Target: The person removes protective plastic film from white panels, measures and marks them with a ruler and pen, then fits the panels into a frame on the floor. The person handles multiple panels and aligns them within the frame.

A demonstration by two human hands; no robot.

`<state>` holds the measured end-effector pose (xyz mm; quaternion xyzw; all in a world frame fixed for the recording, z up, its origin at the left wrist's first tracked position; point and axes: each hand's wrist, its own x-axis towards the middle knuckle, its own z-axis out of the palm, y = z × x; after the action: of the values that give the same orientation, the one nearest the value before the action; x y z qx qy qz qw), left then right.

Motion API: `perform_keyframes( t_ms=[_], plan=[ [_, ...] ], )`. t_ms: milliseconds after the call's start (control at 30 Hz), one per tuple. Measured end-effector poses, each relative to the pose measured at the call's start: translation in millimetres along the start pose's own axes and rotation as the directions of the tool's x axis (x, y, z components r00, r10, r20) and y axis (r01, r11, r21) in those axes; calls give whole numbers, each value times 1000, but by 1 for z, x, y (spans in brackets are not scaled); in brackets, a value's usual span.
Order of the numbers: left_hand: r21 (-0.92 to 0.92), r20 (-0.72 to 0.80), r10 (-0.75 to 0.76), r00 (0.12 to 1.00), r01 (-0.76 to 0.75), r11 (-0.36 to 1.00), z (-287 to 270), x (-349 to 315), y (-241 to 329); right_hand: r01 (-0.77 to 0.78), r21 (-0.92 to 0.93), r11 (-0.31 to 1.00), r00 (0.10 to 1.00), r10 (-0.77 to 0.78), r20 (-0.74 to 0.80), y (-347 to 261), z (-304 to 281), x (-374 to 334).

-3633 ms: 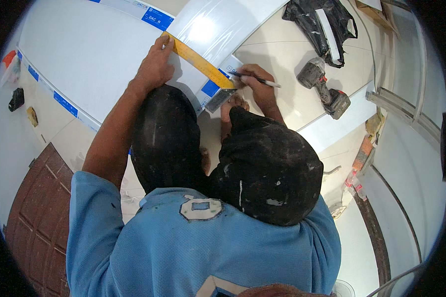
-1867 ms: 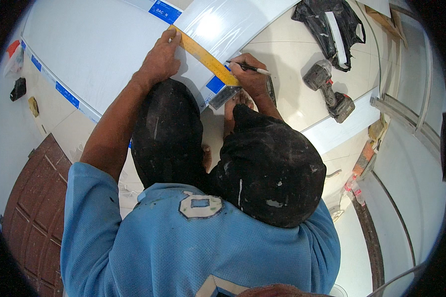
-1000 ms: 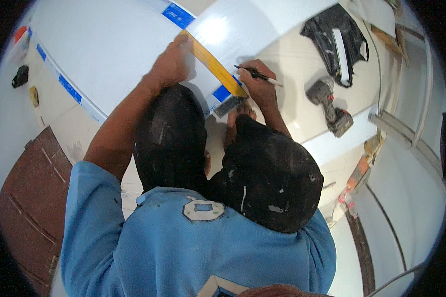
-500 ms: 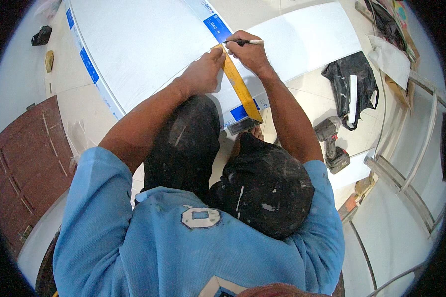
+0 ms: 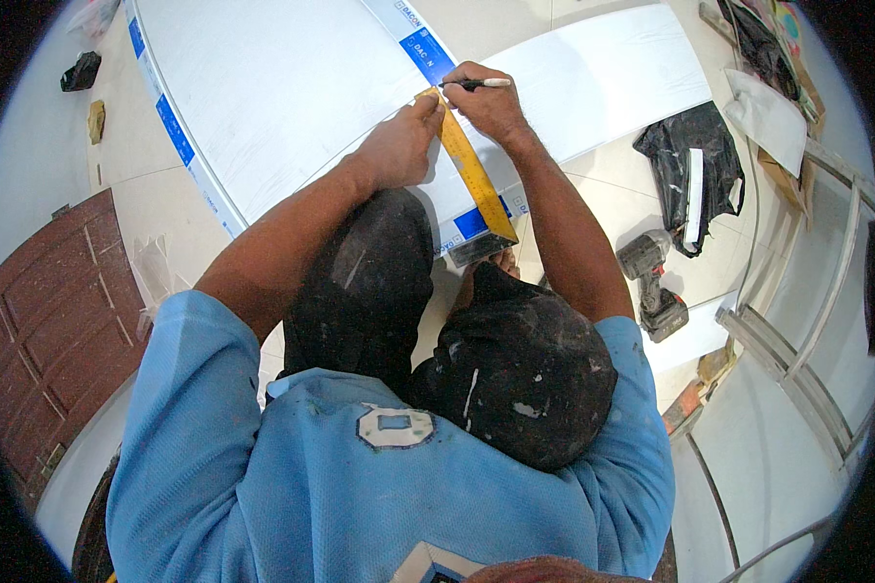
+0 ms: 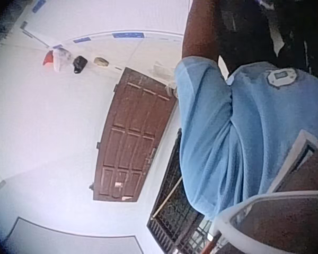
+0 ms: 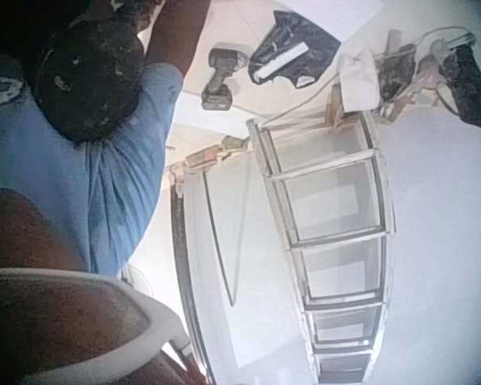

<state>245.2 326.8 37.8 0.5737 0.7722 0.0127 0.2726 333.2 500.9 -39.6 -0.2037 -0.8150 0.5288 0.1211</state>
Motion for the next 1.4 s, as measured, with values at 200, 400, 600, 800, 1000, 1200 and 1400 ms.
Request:
perform_keyframes(
  t_ms=[200, 400, 600, 800, 1000, 1200, 1400],
  plan=[
    [-4, 18, 10, 1000, -10, 1000, -5, 1, 5, 20, -35, 999, 1000, -20, 2, 8, 1, 1],
    [8, 22, -6, 1000, 6, 1000, -3, 1, 5, 39, -48, 998, 999, -39, -2, 8, 1, 0],
    [15, 13, -16, 1000, 16, 1000, -2, 2, 5, 23, -49, 999, 1000, -23, 15, 8, -1, 1],
    [-51, 119, -104, 987, 110, 993, 2, 5, 0, -20, 374, 927, 989, 74, -131, -19, -13, -32],
    [20, -73, 15, 997, -14, 1000, 13, 2, -3, -72, -278, 958, 947, -21, -321, -13, -32, -169],
    [40, 173, -147, 974, 143, 989, -11, 12, 22, -412, -377, 830, 866, 228, -445, -51, -5, -247],
    [32, 43, -13, 999, 12, 999, 19, 10, -11, -441, -274, 855, 833, 275, -480, -40, 22, -246]
  ],
)
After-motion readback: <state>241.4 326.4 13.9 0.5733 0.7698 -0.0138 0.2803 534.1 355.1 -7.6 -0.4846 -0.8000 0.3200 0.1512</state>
